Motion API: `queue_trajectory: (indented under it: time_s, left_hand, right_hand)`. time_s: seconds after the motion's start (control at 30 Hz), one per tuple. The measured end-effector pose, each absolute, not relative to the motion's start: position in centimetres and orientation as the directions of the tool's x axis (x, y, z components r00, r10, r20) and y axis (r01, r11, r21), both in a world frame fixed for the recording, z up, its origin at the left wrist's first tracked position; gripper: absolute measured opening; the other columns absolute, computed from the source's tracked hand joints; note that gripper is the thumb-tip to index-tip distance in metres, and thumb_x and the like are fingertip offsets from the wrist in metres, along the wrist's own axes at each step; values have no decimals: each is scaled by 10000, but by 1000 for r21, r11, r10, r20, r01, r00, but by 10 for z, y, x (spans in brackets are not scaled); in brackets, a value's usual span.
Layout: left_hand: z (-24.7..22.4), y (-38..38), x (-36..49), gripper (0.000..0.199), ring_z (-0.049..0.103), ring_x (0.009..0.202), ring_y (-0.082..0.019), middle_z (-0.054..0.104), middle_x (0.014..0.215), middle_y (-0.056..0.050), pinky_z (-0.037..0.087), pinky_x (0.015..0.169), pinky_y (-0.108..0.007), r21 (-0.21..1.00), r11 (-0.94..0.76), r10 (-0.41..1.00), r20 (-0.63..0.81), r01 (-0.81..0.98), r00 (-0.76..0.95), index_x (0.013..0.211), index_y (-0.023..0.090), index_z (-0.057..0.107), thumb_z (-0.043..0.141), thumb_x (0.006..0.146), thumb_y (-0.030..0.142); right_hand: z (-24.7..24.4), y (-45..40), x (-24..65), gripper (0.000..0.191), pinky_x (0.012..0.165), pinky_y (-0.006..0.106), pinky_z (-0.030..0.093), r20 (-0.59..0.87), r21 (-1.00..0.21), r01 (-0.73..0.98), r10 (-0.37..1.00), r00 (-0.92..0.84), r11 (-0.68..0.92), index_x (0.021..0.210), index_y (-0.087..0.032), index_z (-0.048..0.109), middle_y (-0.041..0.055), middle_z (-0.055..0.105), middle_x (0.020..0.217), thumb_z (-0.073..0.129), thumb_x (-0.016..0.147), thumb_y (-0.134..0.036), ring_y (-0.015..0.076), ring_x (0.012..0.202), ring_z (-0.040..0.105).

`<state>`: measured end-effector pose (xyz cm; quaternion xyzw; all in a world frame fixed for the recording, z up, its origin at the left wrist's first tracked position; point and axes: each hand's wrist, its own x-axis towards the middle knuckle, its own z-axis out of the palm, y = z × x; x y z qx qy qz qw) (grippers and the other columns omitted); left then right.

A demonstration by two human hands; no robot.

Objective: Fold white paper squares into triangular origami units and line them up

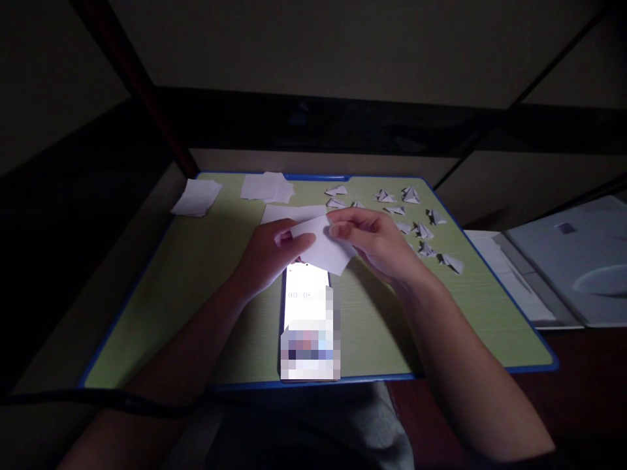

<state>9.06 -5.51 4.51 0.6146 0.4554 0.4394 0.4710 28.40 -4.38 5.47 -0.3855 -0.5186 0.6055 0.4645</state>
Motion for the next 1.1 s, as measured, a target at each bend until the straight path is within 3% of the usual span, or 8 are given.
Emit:
queue_trajectory:
  time_s: [0.13, 0.4, 0.6, 0.8, 1.1]
  left_hand:
    - [37, -49, 86, 272, 636, 625, -147, 702, 728, -34, 491, 514, -241, 991, -133, 983, 128, 27, 128, 804, 171, 686, 759, 735, 424]
    - [36, -50, 86, 258, 574, 544, -120, 655, 647, -7, 439, 472, -222, 992, -97, 975, 79, 77, 206, 728, 190, 688, 761, 749, 436]
    - [29, -47, 85, 263, 586, 580, -129, 659, 702, -26, 454, 514, -252, 998, -53, 987, 56, -23, 150, 758, 180, 695, 765, 758, 434]
    - [30, -46, 87, 278, 550, 548, -118, 632, 657, -15, 433, 492, -245, 997, -74, 991, 75, -17, 113, 734, 188, 686, 782, 733, 449]
    - [33, -49, 88, 337, 565, 550, -111, 643, 659, -20, 419, 475, -223, 999, -48, 980, 51, -21, 191, 740, 155, 683, 787, 722, 475]
  right_hand:
    - [52, -43, 285, 201, 601, 270, 482, -18, -984, -161, 951, -307, -70, 790, -159, 749, 23, 717, 711, 821, 663, -297, 129, 629, 621]
    - [51, -45, 278, 259, 502, 241, 382, 65, -990, -140, 963, -263, 28, 727, -168, 707, -9, 658, 640, 820, 702, -400, 95, 536, 532]
    - [49, -44, 277, 266, 583, 266, 404, 99, -984, -170, 959, -266, 54, 709, -179, 721, -7, 657, 648, 816, 709, -428, 103, 580, 528]
    - [51, -45, 275, 335, 545, 269, 344, 87, -993, -102, 966, -244, 64, 658, -175, 664, -29, 562, 562, 808, 699, -474, 99, 531, 458]
    - [51, -45, 275, 297, 493, 246, 297, 89, -994, -79, 977, -195, 75, 595, -167, 607, -38, 528, 519, 737, 753, -382, 84, 490, 433]
